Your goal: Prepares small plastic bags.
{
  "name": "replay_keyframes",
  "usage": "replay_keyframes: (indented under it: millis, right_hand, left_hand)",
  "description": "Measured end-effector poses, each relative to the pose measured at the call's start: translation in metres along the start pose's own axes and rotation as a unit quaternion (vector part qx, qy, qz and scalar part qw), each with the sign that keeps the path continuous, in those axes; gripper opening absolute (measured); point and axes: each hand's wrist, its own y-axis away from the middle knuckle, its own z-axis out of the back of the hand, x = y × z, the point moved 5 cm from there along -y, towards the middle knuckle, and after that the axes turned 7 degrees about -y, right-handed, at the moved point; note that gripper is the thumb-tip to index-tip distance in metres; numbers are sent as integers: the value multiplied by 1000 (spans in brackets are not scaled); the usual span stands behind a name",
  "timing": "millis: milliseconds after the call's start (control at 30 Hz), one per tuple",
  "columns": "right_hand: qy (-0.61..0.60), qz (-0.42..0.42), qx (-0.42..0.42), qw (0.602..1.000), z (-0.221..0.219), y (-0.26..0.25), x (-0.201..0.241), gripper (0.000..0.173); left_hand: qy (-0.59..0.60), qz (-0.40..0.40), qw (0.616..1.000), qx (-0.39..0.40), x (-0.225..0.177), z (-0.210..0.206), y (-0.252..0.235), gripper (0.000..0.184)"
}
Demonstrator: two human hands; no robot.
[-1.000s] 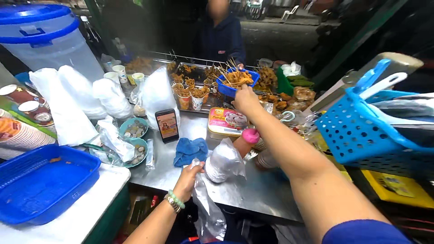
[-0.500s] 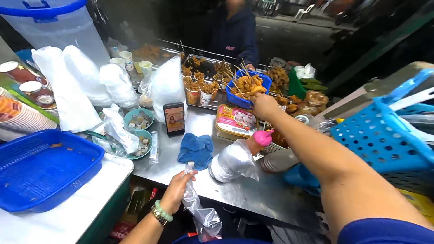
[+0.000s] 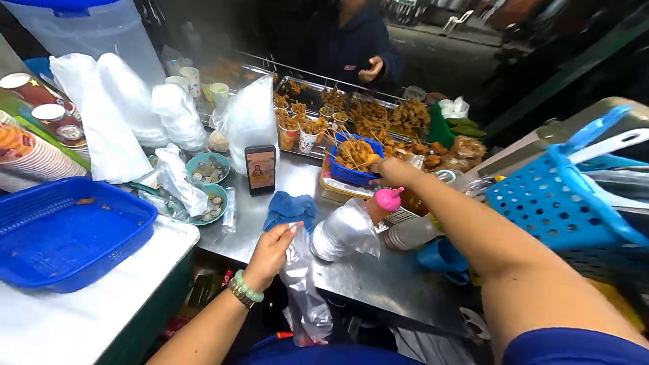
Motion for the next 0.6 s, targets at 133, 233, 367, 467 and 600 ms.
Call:
replay_keyframes:
  millis: [133,233,367,467,600]
  right_hand:
    - [-33,-73,51,995,9,-5,7,26]
    - [-46,-78,-132,987,75,27,68,28]
    - [-174,117,-368,906,110,109,178,28]
    - [-258,143,-287,912,67,127,226,44]
    - [-330,111,-302,887,8,122,235,25]
  left_hand:
    - [61,-35,997,11,-26,-3,-6,25]
    - [94,-49,994,35,-39,-4,-3,24]
    - [111,-93,986,77,-50,-8,6,26]
    - [96,-136,979,113,-58,-12,14,27]
    - [47,-189,975,110,-62,-10,23,23]
